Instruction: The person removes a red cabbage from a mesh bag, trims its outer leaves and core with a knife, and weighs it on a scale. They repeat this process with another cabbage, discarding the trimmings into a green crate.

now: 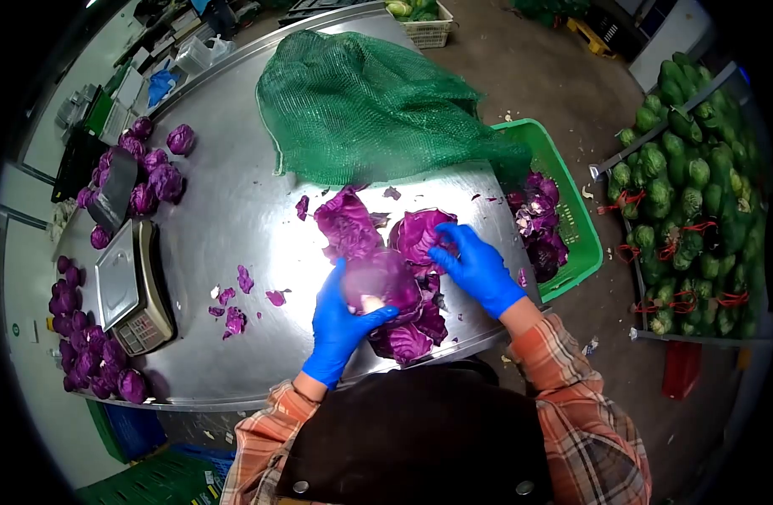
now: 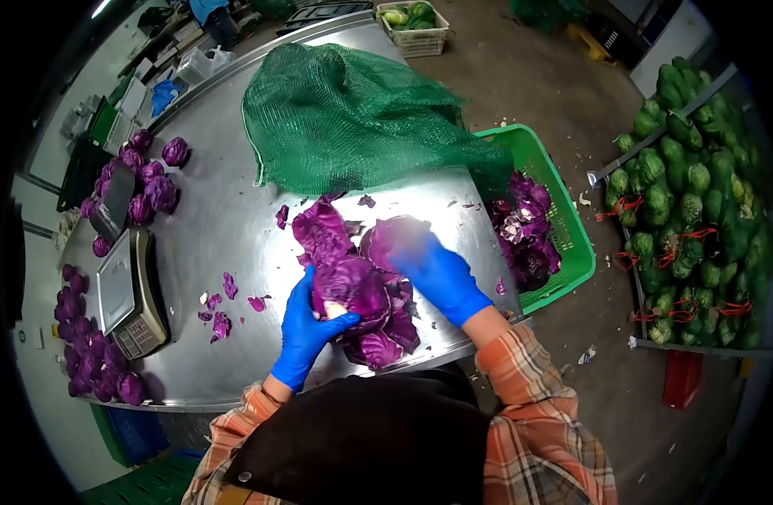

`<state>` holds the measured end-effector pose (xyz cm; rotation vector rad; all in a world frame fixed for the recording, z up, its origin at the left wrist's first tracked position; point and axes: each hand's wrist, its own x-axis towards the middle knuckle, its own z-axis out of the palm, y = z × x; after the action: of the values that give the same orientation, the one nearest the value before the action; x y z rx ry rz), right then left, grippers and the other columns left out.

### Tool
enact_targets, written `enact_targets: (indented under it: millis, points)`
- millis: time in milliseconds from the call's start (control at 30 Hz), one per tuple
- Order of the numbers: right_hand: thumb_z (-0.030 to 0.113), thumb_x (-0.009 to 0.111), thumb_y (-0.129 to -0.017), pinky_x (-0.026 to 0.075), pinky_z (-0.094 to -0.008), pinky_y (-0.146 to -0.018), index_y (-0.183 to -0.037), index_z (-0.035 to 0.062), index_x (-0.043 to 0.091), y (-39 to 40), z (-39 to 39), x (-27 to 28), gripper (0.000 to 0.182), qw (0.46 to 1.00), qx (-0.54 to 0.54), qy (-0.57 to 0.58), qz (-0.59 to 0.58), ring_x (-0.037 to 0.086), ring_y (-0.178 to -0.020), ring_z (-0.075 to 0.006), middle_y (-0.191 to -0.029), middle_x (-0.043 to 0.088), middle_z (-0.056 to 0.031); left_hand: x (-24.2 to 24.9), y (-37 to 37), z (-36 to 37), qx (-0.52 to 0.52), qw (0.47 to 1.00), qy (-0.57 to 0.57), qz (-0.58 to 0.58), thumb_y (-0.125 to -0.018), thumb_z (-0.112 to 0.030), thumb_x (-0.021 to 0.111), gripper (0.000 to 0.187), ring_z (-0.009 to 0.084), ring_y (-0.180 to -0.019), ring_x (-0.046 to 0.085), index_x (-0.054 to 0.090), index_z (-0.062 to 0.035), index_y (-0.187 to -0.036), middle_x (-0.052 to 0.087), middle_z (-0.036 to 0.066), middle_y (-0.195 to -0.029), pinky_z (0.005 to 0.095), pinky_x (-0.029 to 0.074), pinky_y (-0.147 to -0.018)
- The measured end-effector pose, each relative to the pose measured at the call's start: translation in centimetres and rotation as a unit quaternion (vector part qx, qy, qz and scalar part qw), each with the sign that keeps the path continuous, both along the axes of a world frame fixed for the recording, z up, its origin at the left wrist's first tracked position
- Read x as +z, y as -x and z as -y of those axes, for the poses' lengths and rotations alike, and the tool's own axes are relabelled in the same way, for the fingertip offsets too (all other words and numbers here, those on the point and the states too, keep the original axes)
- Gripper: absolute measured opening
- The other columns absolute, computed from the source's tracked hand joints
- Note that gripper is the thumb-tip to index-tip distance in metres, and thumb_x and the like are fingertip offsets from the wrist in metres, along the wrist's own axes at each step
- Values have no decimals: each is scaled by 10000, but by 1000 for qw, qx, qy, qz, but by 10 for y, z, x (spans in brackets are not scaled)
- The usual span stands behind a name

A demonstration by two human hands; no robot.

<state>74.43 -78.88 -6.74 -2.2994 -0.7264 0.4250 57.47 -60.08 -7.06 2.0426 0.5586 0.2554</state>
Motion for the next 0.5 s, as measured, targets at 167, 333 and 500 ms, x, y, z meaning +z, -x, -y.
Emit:
enact_targets:
  millis: [167,333,500]
  points:
    - [441,572,-900,532,-407,-650,-994,133,621,18,24,39,326,981,182,-5,71,658,-766,-305,-934,652,-88,-4,-16,9,-26,991,-131,18,-541,-450,898,1099,308,-1054,591,374,51,-1367,581,180,-1165,397,488,-904]
    - [461,530,-910,518,-411,-597,-936,150,650,12,34,55,334,947,244,154,140,640,-705,-314,-888,639,-86,5,-18,9,-46,981,-185,22,-545,-466,891,1067,309,-1005,594,407,50,-1345,586,171,-1129,409,492,-876]
    - [493,481,-927,514,-445,-656,-947,159,660,-2,26,50,379,959,241,118,95,640,-751,-337,-882,652,-114,10,-21,8,-63,990,-126,-24,-565,-513,867,1136,351,-1088,534,349,53,-1403,556,223,-1232,432,439,-944]
